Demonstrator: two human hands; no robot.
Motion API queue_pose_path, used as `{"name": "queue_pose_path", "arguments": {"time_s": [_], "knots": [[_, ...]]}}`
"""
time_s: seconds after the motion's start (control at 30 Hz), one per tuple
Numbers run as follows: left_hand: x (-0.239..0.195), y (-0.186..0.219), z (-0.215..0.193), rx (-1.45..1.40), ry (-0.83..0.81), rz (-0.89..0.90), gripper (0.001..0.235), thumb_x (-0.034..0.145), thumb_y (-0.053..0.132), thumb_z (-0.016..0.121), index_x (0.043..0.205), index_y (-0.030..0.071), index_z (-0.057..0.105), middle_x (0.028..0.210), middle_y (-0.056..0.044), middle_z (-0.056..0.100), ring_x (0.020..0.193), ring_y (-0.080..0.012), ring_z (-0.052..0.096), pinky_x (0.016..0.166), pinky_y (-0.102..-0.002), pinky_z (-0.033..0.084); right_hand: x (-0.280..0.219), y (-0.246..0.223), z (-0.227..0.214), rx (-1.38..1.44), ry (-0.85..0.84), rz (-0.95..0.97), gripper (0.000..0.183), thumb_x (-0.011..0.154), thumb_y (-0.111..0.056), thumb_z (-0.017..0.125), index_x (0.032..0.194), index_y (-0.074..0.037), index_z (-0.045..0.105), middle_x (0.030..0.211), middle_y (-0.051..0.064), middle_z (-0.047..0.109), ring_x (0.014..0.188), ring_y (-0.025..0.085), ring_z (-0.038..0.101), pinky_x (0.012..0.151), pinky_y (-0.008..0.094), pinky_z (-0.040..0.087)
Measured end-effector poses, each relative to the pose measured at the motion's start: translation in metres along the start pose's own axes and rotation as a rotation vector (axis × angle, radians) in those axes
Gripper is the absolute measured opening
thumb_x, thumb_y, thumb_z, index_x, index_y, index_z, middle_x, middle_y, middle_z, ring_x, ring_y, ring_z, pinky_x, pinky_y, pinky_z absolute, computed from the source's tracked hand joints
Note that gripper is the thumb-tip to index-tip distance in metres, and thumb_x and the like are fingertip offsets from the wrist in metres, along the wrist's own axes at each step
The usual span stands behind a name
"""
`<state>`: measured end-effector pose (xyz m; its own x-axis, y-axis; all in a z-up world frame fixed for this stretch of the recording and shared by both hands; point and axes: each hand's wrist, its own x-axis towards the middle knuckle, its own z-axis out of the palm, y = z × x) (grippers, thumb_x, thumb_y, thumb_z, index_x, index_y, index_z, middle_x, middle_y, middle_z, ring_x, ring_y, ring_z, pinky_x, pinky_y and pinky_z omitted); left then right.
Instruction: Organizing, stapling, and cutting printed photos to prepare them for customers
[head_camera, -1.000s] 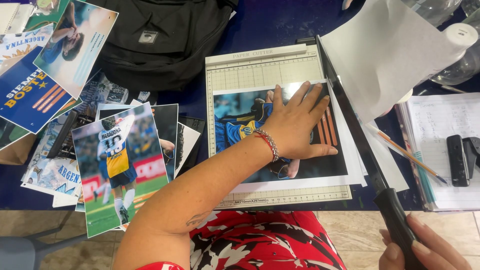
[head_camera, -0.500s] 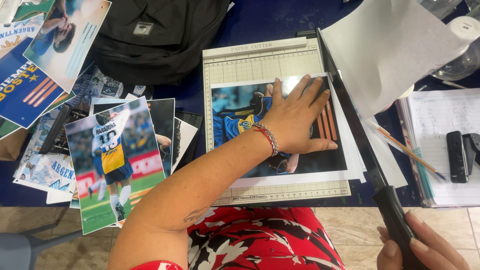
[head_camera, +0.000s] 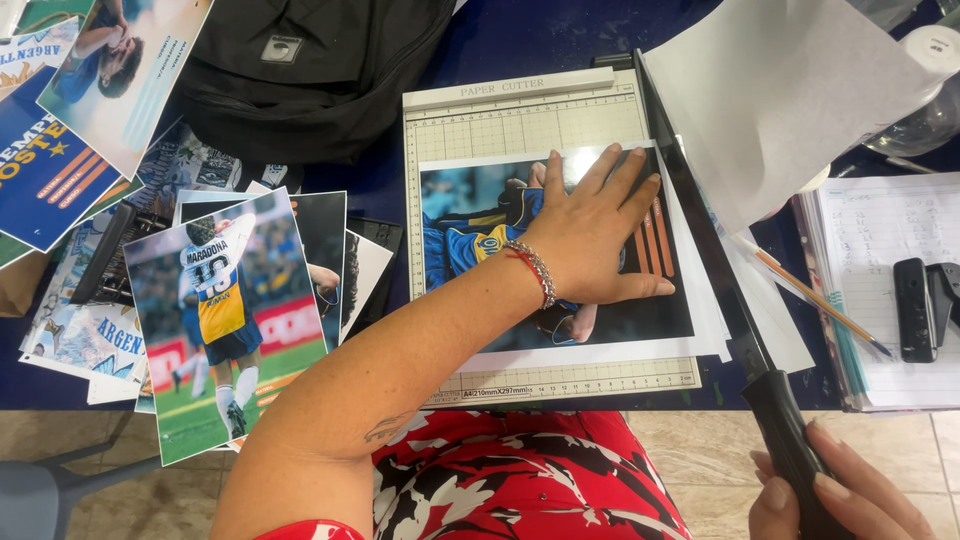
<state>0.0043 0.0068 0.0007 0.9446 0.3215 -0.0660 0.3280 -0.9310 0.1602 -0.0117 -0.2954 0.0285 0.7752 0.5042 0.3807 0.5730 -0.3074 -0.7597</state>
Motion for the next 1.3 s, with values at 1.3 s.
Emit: {"name": "queue_pose_path", "arguments": {"time_s": [1.3], "knots": [[0.000,0.003,0.010,0.018,0.067,-0.008,0.117,0.077,0.095,0.053,0.156,0.012,0.031,0.167,-0.013,0.019,0.155,-0.0353,0.009,0.111,-0.081,0.011,-0.001,0.004,-0.003,-0.016,0.002,-0.034,0.028,0.105,0.018,0.064,0.120,0.012,0.042,0.150,0.042,0.057,0.103,0.041,0.072,0.091,0.037,0.057]]}}
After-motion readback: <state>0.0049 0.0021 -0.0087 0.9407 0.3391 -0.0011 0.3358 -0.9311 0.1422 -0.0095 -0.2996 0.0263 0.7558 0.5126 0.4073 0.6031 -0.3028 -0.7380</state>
